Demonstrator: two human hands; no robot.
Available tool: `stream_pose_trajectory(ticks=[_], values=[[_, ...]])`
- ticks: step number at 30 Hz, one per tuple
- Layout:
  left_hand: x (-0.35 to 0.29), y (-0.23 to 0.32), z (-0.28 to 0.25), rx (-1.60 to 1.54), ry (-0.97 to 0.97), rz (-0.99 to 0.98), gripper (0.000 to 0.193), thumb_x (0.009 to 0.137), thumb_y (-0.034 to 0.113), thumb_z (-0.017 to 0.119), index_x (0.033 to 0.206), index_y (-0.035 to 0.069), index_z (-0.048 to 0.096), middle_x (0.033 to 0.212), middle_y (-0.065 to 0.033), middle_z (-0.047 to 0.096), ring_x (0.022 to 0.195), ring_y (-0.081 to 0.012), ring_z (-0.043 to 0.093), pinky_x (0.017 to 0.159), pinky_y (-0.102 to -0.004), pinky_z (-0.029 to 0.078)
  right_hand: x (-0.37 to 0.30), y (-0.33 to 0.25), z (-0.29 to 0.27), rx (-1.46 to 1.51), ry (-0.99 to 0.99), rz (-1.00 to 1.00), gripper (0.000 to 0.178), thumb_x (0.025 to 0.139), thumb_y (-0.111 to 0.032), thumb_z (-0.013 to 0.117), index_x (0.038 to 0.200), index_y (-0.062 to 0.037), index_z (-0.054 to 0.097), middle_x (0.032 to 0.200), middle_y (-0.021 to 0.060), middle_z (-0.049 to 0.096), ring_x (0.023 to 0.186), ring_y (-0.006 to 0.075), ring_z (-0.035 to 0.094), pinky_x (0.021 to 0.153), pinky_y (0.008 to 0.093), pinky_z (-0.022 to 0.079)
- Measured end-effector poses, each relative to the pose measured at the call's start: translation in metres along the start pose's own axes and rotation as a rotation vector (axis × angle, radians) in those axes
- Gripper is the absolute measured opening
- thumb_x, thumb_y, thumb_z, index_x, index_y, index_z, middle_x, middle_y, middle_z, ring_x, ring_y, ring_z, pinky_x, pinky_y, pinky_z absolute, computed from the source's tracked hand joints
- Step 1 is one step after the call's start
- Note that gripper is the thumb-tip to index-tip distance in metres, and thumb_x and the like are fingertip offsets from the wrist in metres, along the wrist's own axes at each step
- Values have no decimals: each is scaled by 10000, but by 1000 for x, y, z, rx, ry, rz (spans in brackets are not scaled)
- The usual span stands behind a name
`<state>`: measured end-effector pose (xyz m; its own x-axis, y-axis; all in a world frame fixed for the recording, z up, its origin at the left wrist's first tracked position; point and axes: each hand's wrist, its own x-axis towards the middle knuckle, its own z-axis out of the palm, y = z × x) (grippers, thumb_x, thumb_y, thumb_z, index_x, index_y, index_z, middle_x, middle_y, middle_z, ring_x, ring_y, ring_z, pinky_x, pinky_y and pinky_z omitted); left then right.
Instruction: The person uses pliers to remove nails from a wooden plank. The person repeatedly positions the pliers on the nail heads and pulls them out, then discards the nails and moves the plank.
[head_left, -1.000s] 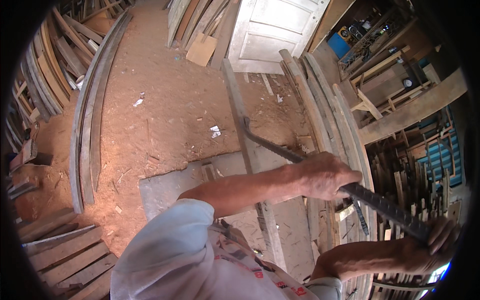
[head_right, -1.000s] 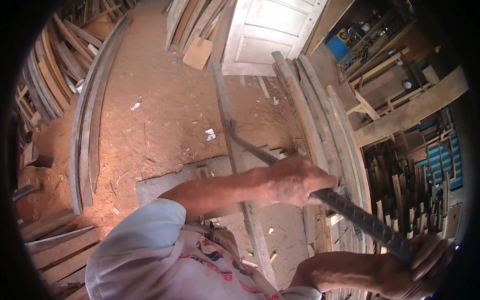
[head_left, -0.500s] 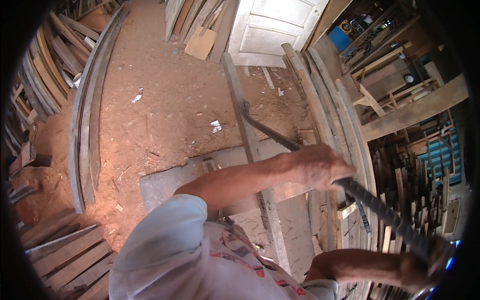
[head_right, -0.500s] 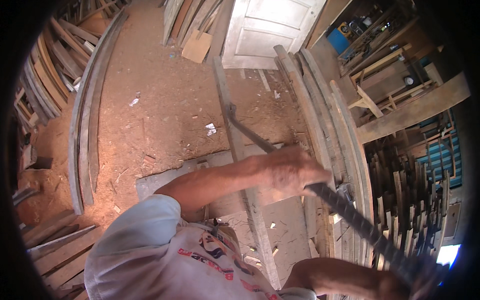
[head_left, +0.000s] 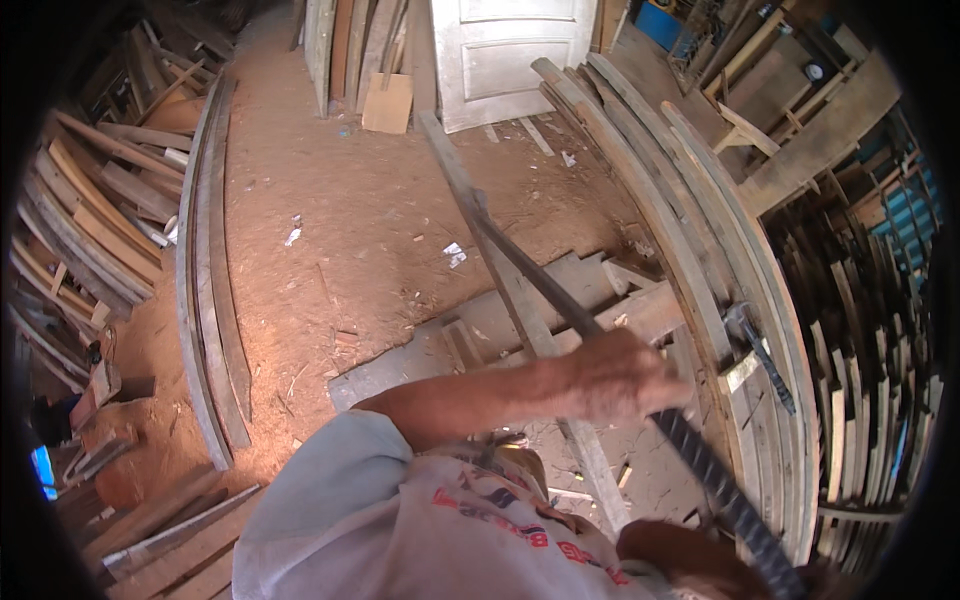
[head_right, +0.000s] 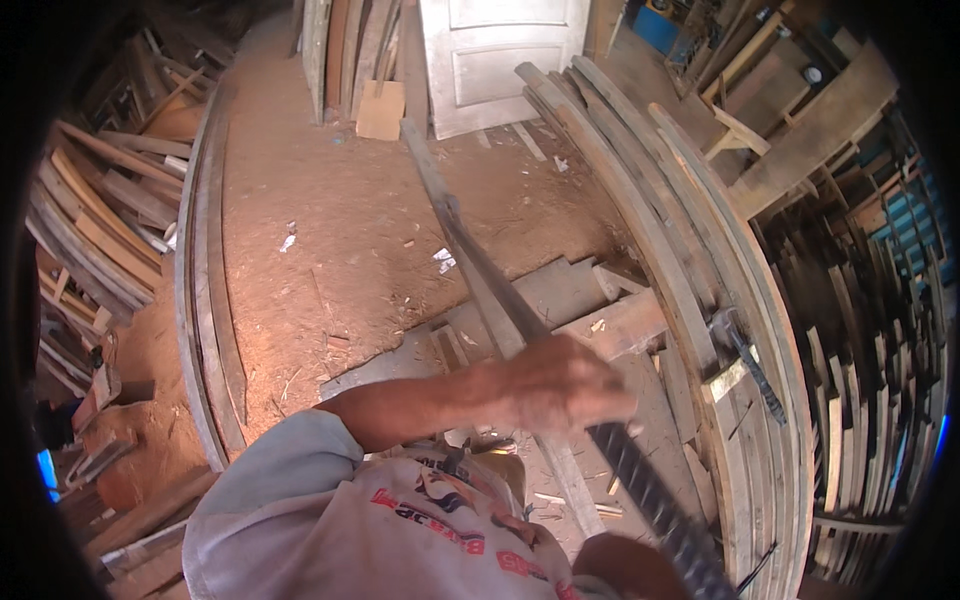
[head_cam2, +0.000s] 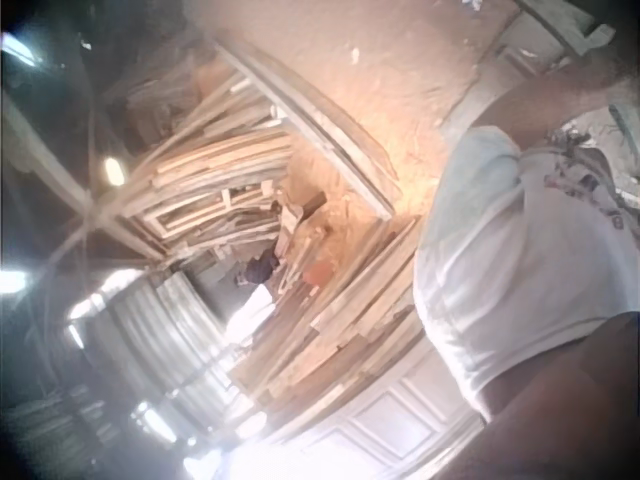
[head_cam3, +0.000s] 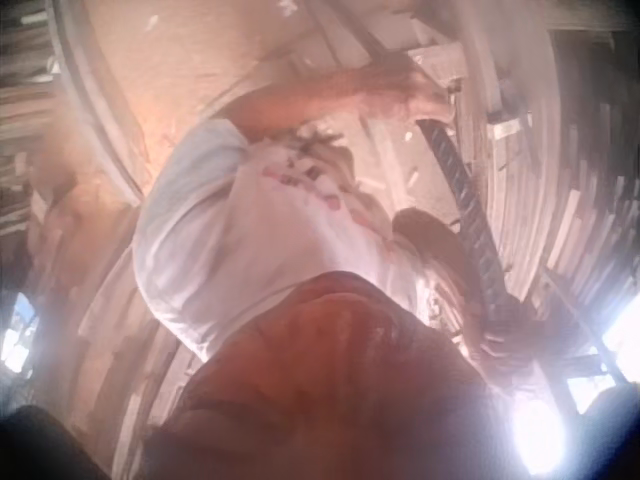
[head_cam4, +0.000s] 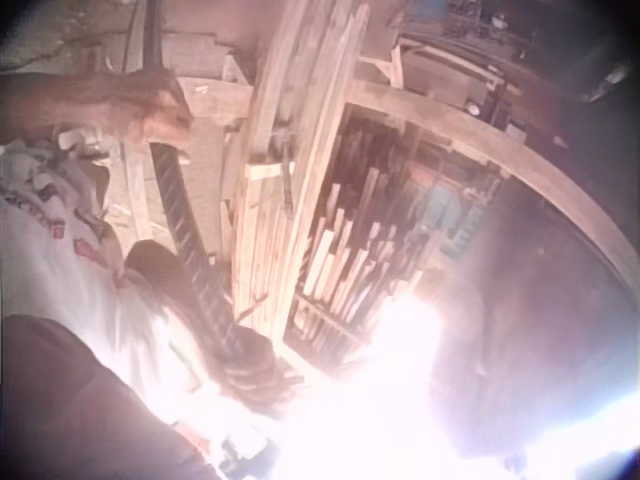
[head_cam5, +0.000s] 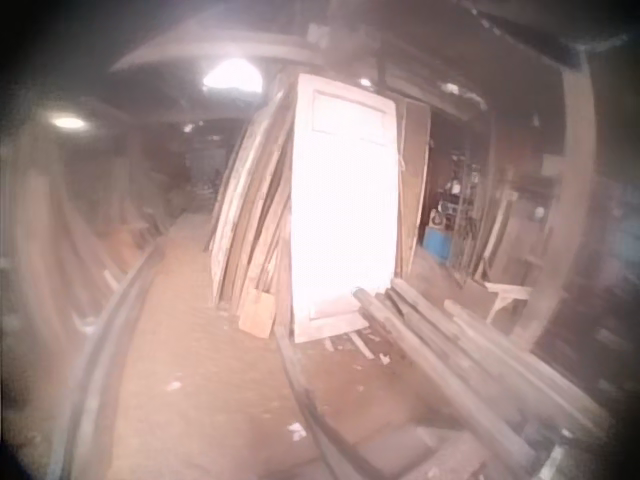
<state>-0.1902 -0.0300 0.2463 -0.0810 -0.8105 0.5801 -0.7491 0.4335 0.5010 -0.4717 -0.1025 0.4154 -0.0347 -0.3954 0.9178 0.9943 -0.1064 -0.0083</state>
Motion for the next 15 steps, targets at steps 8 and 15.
stream_pose_trajectory(ticks=[8, 15], values=[[-20, -11, 96, 29, -227, 20, 214, 719, 127, 798, 846, 91, 629, 730, -79, 672, 711, -299, 726, 600, -458, 576, -168, -120, -67, -464, 598, 86, 278, 1077, -215, 509, 829, -93, 546, 570, -39, 421, 441, 83, 397, 475, 230, 409], [-31, -9, 61, -86, -97, 4, 369, 614, 71, 859, 926, 86, 665, 799, -77, 658, 766, -299, 683, 732, -443, 535, -141, -95, -38, -396, 614, -58, 304, 1101, -230, 502, 833, -98, 448, 536, -18, 410, 339, 75, 375, 352, 213, 391]])
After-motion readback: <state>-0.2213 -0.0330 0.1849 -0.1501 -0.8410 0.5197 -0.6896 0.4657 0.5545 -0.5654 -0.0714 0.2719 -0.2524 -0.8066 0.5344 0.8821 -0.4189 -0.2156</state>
